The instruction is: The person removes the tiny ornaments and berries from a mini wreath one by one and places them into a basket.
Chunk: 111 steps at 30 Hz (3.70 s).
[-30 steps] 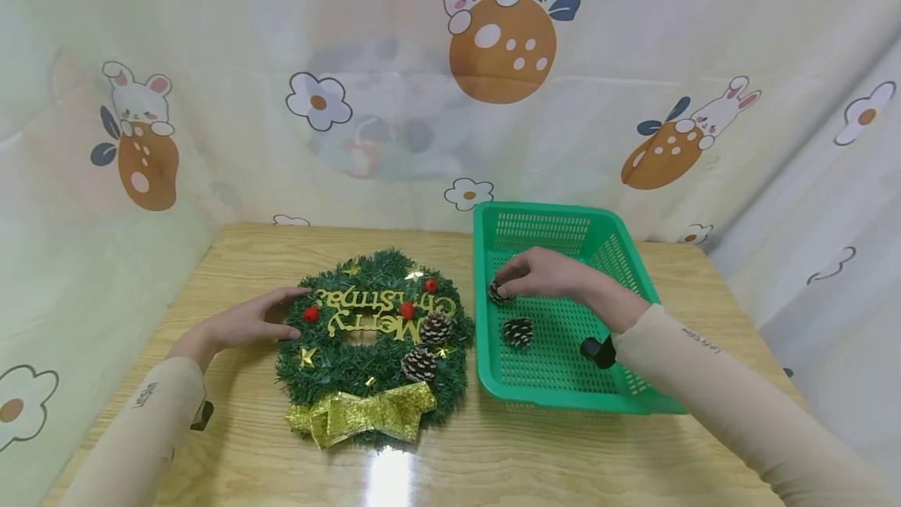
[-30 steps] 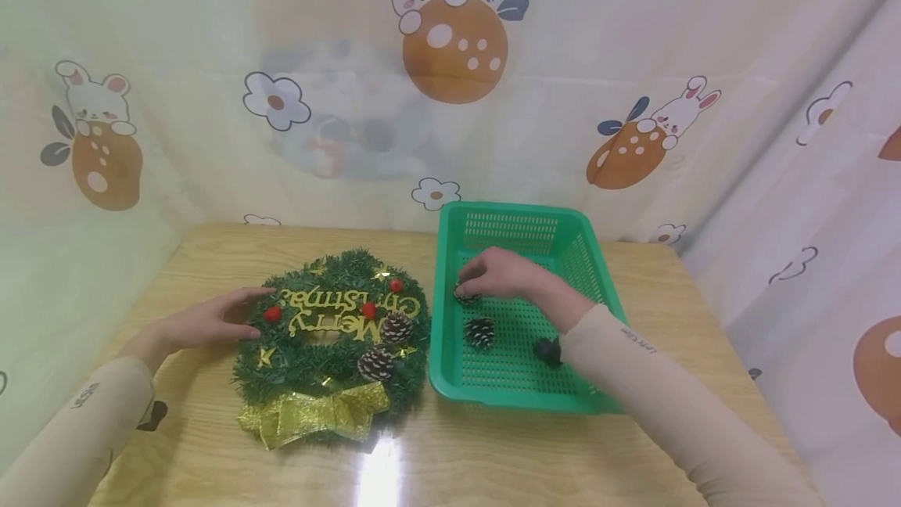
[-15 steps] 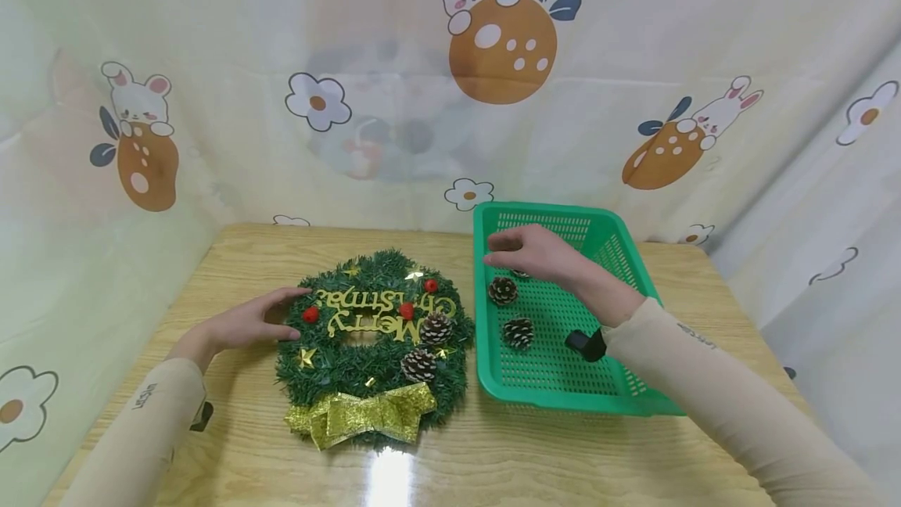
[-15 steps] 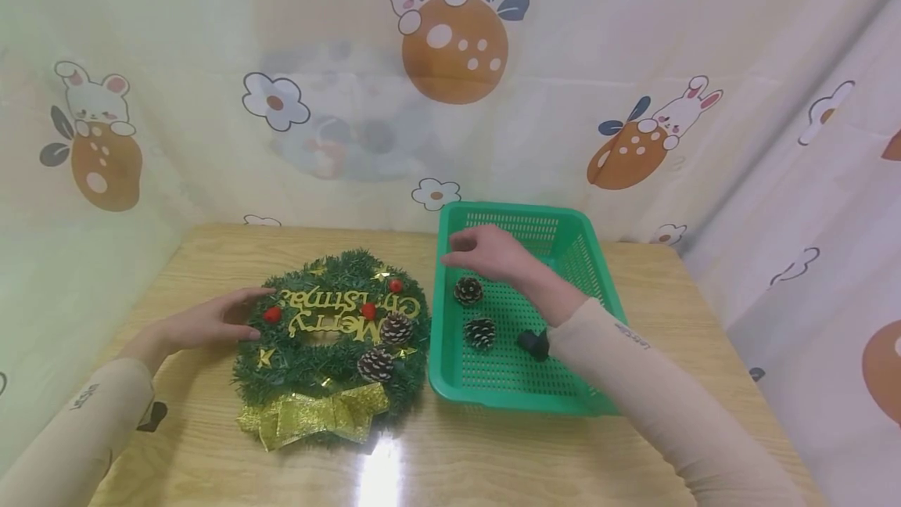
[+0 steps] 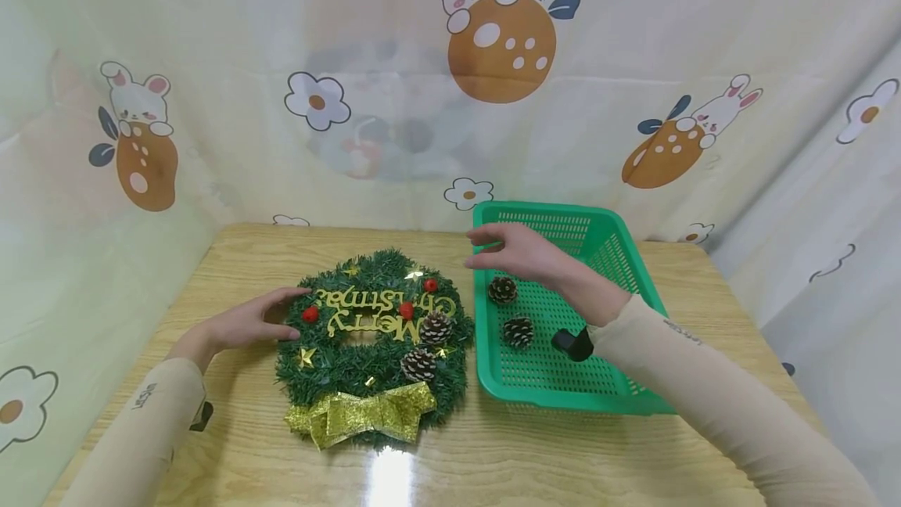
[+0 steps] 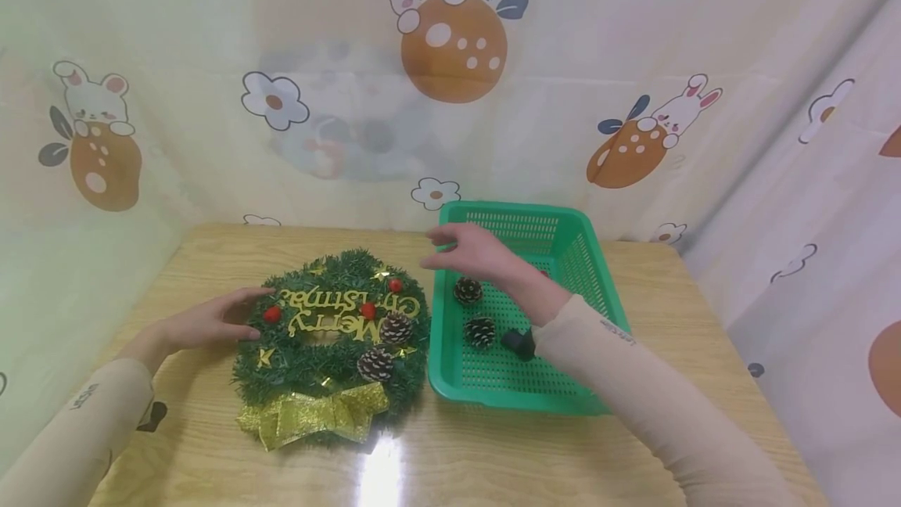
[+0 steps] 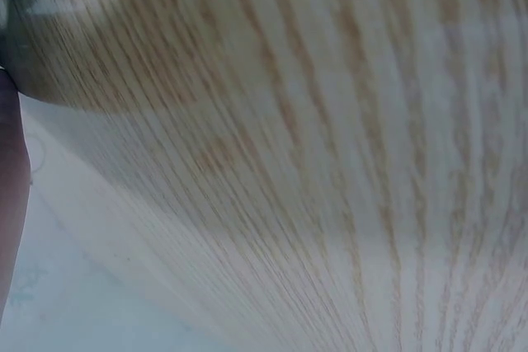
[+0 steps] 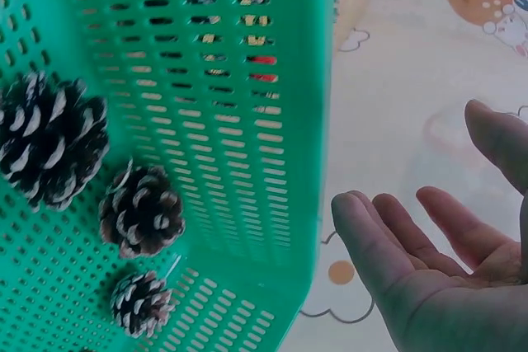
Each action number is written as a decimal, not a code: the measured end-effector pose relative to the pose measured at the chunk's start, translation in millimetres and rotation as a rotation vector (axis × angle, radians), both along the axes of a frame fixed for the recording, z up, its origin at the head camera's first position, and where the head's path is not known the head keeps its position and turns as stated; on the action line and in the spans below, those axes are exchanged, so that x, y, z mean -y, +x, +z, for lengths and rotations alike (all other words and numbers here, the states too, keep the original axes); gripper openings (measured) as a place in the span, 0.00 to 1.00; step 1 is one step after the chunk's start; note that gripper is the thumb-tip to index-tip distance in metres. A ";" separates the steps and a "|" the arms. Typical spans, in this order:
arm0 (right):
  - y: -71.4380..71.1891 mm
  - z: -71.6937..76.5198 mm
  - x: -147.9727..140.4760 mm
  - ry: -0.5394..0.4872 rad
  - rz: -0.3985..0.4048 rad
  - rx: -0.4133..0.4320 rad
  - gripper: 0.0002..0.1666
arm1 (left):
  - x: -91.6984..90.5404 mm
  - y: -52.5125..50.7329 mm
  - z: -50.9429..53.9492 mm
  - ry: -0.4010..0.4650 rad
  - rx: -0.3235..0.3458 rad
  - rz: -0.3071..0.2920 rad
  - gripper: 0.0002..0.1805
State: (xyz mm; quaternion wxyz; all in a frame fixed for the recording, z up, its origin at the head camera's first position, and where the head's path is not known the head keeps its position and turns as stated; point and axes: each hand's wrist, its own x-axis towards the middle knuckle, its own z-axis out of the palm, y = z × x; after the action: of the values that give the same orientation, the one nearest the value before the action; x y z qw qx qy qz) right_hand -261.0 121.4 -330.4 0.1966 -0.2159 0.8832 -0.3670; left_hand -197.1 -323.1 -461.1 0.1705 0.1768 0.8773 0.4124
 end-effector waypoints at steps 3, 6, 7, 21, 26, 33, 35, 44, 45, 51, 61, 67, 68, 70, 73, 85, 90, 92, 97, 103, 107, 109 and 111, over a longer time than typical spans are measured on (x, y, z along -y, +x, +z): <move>1.2 0.1 5.0 -0.013 0.020 0.002 0.37 | -0.6 0.2 1.2 0.001 0.005 0.003 0.43; 2.3 -0.3 10.4 -0.010 0.042 0.006 0.39 | -0.9 0.3 1.6 -0.004 -0.001 0.001 0.43; 2.2 -0.8 12.6 -0.005 0.042 0.009 0.39 | -0.8 0.3 1.6 -0.004 -0.002 0.000 0.43; 8.8 -5.0 36.2 -0.006 0.123 0.088 0.42 | 0.2 -0.4 0.6 0.009 0.004 0.000 0.43; 10.5 -12.0 43.4 -0.008 0.160 0.100 0.41 | 0.0 -0.1 0.5 -0.003 -0.005 -0.008 0.43; 13.4 -18.1 50.8 0.026 0.188 0.091 0.43 | 0.7 -0.8 -1.1 -0.011 -0.009 -0.003 0.43; 14.5 -18.9 52.7 0.049 0.193 0.089 0.44 | 1.1 -1.0 -1.6 -0.011 -0.011 -0.005 0.43; 14.1 -26.3 60.8 0.108 0.201 0.108 0.46 | 2.0 -2.7 -5.2 -0.006 -0.004 0.000 0.44; 13.7 -27.6 61.7 0.112 0.205 0.110 0.45 | 2.2 -2.6 -5.2 -0.006 -0.005 -0.001 0.44; 12.5 -33.5 66.8 0.150 0.214 0.115 0.45 | 2.3 -1.3 -3.5 -0.001 -0.006 -0.006 0.43; 17.5 -33.1 73.0 0.199 0.231 0.131 0.45 | 0.8 -1.6 -3.0 -0.006 0.006 0.008 0.44; 15.6 -40.5 75.6 0.291 0.265 0.060 0.43 | 0.7 -0.6 -0.4 0.001 0.010 0.003 0.44; 14.7 -41.5 76.2 0.307 0.274 0.046 0.42 | 0.7 -0.7 -0.4 0.002 0.010 0.003 0.43; 13.7 -42.4 77.9 0.345 0.295 0.013 0.41 | 0.8 -1.1 -1.5 -0.003 0.008 0.004 0.44; 13.1 -43.9 81.3 0.388 0.338 -0.037 0.29 | 0.9 -1.7 -2.8 -0.005 0.005 0.002 0.44; 20.4 -49.4 88.3 0.461 0.413 -0.134 0.31 | 1.5 -1.7 -3.4 0.006 0.007 -0.003 0.44; 20.2 -51.3 88.7 0.489 0.423 -0.144 0.25 | 0.4 -0.4 -1.1 0.005 0.000 -0.003 0.43; 20.0 -51.3 88.6 0.501 0.420 -0.147 0.15 | 0.3 -0.3 -1.2 0.000 -0.001 -0.001 0.43; 19.8 -49.2 88.4 0.512 0.429 -0.155 0.18 | 0.8 -1.1 -2.6 -0.008 -0.001 0.001 0.44; 20.0 -45.2 86.2 0.482 0.447 -0.133 0.17 | 0.6 -1.9 -4.5 -0.006 0.014 0.007 0.44; 18.7 -41.1 84.0 0.437 0.469 -0.108 0.15 | -0.1 -0.9 -3.3 -0.017 0.020 0.011 0.44; 18.2 -37.4 82.2 0.420 0.470 -0.118 0.14 | -0.2 -0.2 -2.3 -0.021 0.021 0.013 0.44; 17.3 -33.6 79.8 0.415 0.477 -0.124 0.11 | -0.3 0.2 -1.5 -0.027 0.020 0.014 0.44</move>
State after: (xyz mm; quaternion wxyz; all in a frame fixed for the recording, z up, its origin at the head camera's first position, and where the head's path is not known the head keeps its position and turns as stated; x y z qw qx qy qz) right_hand -243.6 41.6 -364.0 0.2627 -0.3943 0.8739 -0.1086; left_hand -196.9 -322.8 -462.6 0.1789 0.1643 0.8822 0.4034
